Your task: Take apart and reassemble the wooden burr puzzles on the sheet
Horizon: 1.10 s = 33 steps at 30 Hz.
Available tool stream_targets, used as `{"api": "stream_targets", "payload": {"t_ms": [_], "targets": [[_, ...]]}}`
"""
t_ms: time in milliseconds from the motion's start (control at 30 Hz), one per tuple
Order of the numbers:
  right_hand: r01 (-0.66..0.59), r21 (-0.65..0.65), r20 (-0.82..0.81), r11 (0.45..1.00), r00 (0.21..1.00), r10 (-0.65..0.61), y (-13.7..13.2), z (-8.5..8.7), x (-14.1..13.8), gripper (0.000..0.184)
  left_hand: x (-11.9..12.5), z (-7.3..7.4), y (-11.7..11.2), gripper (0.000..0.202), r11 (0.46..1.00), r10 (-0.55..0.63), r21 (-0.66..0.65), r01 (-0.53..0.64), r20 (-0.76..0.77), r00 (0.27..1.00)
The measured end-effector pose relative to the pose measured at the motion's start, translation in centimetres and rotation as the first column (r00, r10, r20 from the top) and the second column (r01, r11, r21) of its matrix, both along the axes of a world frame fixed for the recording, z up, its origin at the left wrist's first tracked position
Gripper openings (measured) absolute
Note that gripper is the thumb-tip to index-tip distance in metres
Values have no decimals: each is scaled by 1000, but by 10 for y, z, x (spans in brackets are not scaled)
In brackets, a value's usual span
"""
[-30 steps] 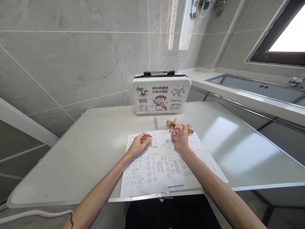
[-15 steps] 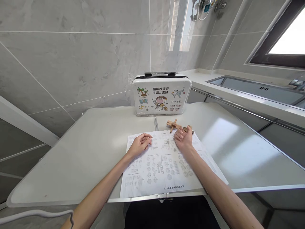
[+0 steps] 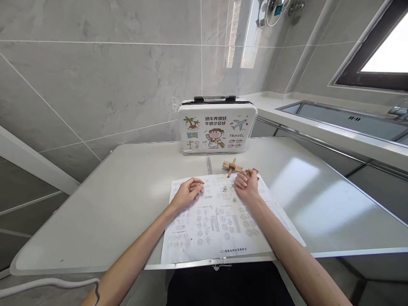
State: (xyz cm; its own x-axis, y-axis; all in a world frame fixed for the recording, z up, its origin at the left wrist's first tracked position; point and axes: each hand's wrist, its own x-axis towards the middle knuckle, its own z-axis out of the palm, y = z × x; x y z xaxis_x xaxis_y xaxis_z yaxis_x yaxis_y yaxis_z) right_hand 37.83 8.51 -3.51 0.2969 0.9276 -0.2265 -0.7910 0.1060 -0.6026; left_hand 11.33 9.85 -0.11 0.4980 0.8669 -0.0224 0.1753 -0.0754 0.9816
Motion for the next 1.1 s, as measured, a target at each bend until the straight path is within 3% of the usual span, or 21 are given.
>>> {"api": "stream_targets", "payload": {"t_ms": [200, 367, 467, 567, 700, 933, 1100], "targets": [[45, -5, 65, 999, 997, -45, -3, 4, -5, 42, 0, 1, -1, 37, 1000, 4, -1, -4, -3, 1000], [129, 21, 342, 991, 931, -128, -9, 15, -18, 42, 0, 1, -1, 38, 1000, 2, 8, -2, 9, 1000], [75, 85, 508, 994, 855, -108, -15, 22, -29, 40, 0, 1, -2, 39, 1000, 1, 10, -1, 15, 1000], [-57, 110, 652, 992, 757, -29, -22, 25, -39, 38, 1, 1, -2, 40, 1000, 3, 11, -3, 20, 1000], [-215, 68, 857, 974, 512, 53, -27, 25, -46, 41, 2, 0, -3, 41, 1000, -19, 21, 18, 50, 999], [-433, 31, 987, 901, 155, 40, -34, 22, -52, 32, 3, 1, -9, 40, 983, -103, 160, 94, 49, 993], [-492, 8, 998, 871, 59, 25, -39, 19, -61, 26, 7, 2, -14, 56, 958, -263, 154, 242, 135, 955]]}}
